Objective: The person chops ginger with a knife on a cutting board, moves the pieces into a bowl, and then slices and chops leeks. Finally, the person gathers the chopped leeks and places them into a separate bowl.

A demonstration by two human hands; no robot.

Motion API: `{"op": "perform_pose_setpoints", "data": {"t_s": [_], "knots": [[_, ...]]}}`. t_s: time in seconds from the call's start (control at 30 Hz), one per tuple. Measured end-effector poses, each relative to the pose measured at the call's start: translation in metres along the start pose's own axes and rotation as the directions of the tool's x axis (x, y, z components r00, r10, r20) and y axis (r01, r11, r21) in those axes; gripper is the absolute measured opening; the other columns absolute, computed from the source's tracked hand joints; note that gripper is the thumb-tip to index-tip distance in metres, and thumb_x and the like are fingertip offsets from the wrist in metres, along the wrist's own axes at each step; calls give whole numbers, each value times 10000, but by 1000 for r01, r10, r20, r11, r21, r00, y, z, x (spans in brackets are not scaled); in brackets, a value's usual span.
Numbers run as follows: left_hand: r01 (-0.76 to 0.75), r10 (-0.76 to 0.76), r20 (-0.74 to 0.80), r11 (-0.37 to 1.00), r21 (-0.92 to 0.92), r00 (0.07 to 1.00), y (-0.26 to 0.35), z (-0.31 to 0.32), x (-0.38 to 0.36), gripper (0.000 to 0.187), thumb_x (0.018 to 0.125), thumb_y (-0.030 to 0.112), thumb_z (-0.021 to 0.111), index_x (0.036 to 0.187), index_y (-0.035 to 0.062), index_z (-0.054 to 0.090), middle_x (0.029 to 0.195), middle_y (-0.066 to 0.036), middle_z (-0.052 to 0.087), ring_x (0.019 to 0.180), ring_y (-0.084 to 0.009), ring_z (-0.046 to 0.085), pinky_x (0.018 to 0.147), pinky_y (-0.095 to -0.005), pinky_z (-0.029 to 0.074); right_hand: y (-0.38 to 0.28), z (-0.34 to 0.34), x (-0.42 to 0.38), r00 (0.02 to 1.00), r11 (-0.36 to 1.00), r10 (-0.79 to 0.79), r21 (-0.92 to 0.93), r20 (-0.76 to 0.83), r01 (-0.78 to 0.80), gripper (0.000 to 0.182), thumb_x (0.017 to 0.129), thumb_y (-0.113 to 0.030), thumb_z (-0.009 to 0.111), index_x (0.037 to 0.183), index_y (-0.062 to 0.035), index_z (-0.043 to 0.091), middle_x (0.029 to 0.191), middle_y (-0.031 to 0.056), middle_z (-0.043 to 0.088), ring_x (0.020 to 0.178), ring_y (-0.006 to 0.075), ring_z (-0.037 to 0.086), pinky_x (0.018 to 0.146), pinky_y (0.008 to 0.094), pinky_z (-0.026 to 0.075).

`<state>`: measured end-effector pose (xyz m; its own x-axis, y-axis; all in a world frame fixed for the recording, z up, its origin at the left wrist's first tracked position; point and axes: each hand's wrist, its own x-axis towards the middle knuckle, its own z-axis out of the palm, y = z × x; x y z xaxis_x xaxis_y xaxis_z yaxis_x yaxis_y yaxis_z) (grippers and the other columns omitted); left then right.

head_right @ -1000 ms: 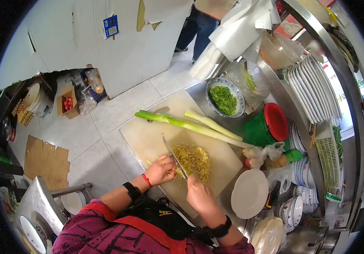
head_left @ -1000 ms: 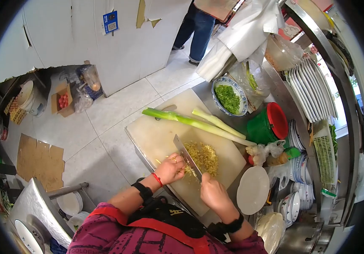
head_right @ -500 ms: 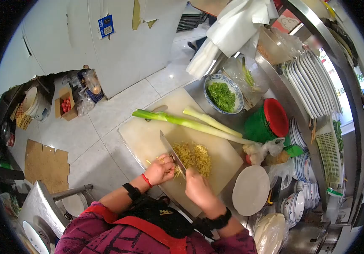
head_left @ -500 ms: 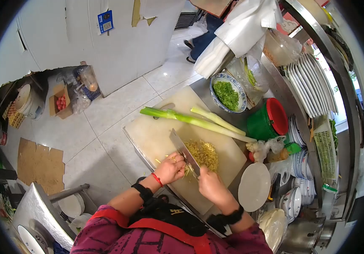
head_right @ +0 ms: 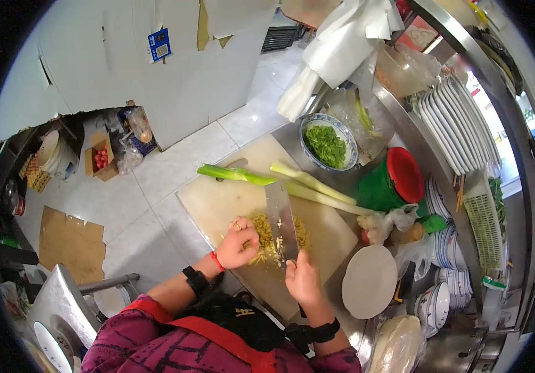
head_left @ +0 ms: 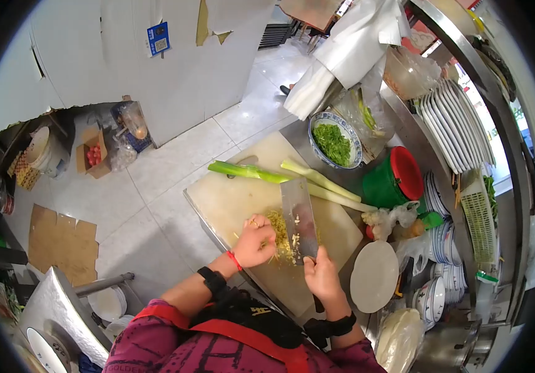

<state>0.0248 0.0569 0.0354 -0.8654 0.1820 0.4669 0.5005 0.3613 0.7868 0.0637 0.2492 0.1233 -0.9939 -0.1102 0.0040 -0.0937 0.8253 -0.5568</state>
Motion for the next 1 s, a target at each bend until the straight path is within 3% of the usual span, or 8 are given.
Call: {"op": "perform_pose_setpoints", "data": {"t_s": [0.1, 0.23, 0.37, 0.47, 0.6, 0.67, 0.77, 1.0], "knots": [[156, -131, 97, 936, -315, 987, -13, -12, 13, 162, 637, 100, 593, 790, 70, 550, 877, -125, 501, 877, -304, 472, 787, -361, 387, 5, -1, -3, 999, 1000, -17, 18, -30, 18, 215, 795, -80, 577, 840, 33, 400, 631, 244, 538, 592, 420, 551, 536, 433, 439], [179, -143, 164, 957, -229, 976, -22, -41, 20, 154, 662, 59, 559, 817, 59, 565, 895, -124, 516, 902, -297, 481, 800, -344, 394, 3, -13, -11, 995, 996, 91, 19, 29, -92, 197, 798, -80, 569, 870, 45, 434, 701, 263, 556, 663, 453, 548, 583, 472, 441], [88, -297, 524, 918, 387, 798, -16, -78, 15, 634, 519, 233, 706, 1107, 113, 503, 1131, -147, 454, 1088, -332, 392, 908, -409, 320, 15, -15, -22, 994, 992, 105, 74, -32, -103, 201, 791, -76, 577, 855, 42, 427, 688, 251, 550, 646, 447, 544, 578, 466, 440], [-24, -269, 556, 886, 463, 787, -5, -81, 14, 713, 514, 292, 751, 1157, 118, 498, 1135, -139, 455, 1101, -330, 385, 916, -404, 321, 25, -14, -30, 992, 992, 100, 81, -82, -94, 205, 774, -83, 590, 793, 27, 418, 633, 228, 543, 577, 395, 559, 519, 408, 440], [-129, -196, 584, 874, 468, 788, -23, -66, 16, 650, 535, 315, 766, 1116, 126, 544, 1089, -131, 494, 1044, -327, 442, 877, -402, 375, 33, -17, -37, 989, 990, 134, 60, -64, -130, 199, 772, -91, 585, 817, 33, 436, 674, 243, 554, 641, 425, 554, 570, 448, 441], [-108, -79, 651, 964, 241, 755, -35, -66, 21, 400, 624, 223, 718, 995, 123, 610, 996, -112, 551, 945, -315, 517, 811, -388, 436, 35, -18, -39, 985, 984, 167, 64, -35, -164, 198, 778, -98, 575, 833, 40, 444, 715, 261, 558, 704, 455, 546, 622, 491, 438], [-186, 19, 629, 962, 200, 777, -43, -60, 24, 215, 681, 128, 661, 894, 112, 640, 913, -102, 582, 850, -306, 558, 753, -376, 468, 35, -21, -42, 982, 980, 184, 84, -45, -180, 197, 776, -104, 573, 840, 36, 449, 734, 261, 569, 715, 453, 552, 640, 498, 439], [-211, 1, 569, 929, 304, 822, -41, -38, 33, 209, 728, 74, 563, 920, 100, 642, 906, -125, 597, 876, -321, 570, 779, -392, 471, 34, -29, -49, 971, 964, 239, 118, -6, -236, 205, 784, -118, 568, 865, 36, 459, 765, 268, 577, 748, 454, 557, 657, 491, 446]]}}
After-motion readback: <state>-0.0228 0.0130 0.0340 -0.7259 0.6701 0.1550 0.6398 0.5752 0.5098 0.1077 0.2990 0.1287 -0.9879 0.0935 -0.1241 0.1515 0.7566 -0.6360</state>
